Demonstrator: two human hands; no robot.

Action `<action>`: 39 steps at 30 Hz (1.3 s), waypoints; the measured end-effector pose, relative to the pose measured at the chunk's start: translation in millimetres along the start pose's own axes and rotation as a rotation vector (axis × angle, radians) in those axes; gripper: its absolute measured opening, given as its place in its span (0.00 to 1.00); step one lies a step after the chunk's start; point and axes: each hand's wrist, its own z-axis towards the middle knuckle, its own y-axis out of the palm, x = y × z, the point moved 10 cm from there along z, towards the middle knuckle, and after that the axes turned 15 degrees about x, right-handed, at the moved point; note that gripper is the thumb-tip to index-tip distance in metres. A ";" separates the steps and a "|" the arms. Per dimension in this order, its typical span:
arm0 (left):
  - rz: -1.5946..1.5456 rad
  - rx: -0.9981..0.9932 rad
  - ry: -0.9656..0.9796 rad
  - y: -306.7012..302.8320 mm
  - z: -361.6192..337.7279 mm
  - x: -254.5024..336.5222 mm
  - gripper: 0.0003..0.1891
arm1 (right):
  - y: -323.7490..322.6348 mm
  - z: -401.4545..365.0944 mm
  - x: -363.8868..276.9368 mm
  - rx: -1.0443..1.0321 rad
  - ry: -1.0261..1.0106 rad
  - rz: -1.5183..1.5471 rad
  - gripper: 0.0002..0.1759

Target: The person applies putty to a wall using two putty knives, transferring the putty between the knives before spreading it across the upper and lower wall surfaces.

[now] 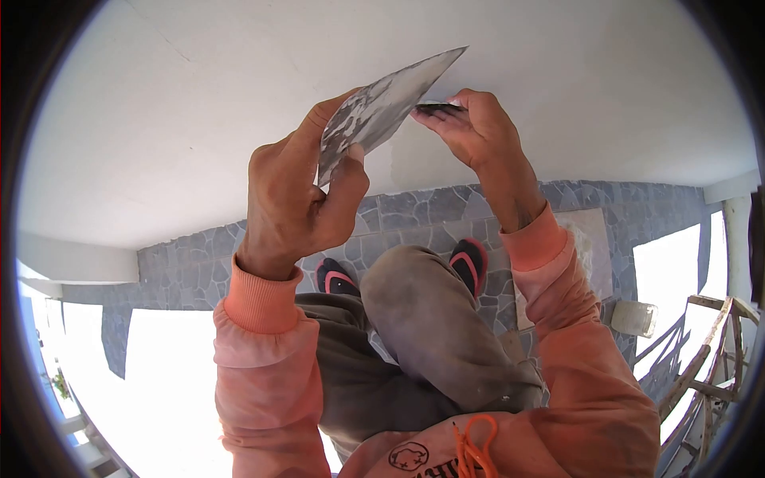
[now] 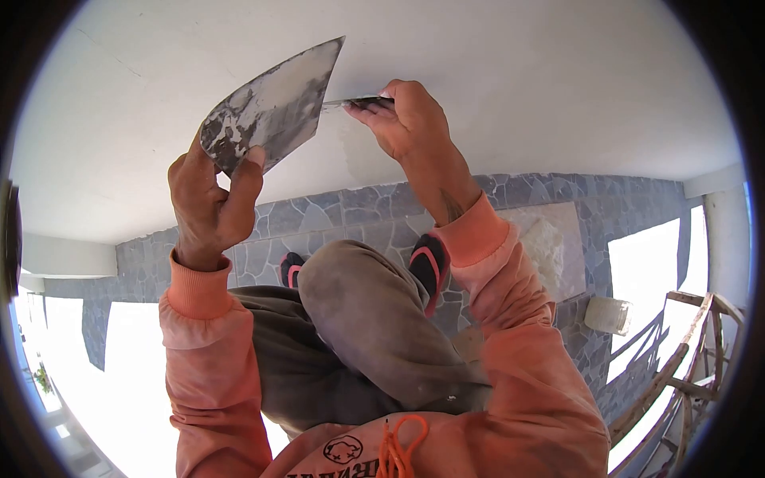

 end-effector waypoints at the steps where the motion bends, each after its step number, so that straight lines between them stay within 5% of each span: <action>1: 0.007 0.037 0.033 -5.5 0.2 0.9 0.23 | -0.4 -8.5 -1.6 -0.015 0.032 0.033 0.24; 8: 0.077 0.139 0.119 -19.6 2.0 0.5 0.24 | -111.0 -31.3 19.8 0.100 0.121 -0.015 0.25; 15: 0.116 -0.012 0.112 7.8 0.9 -0.8 0.24 | -320.5 115.0 163.6 0.391 0.270 0.011 0.26; 31: 0.102 -0.122 0.042 21.3 1.3 3.0 0.19 | -348.5 201.2 203.7 0.549 0.165 0.050 0.23; 39: 0.057 -0.146 0.014 24.5 -0.4 -0.7 0.17 | -314.5 210.1 187.7 0.406 0.128 0.082 0.22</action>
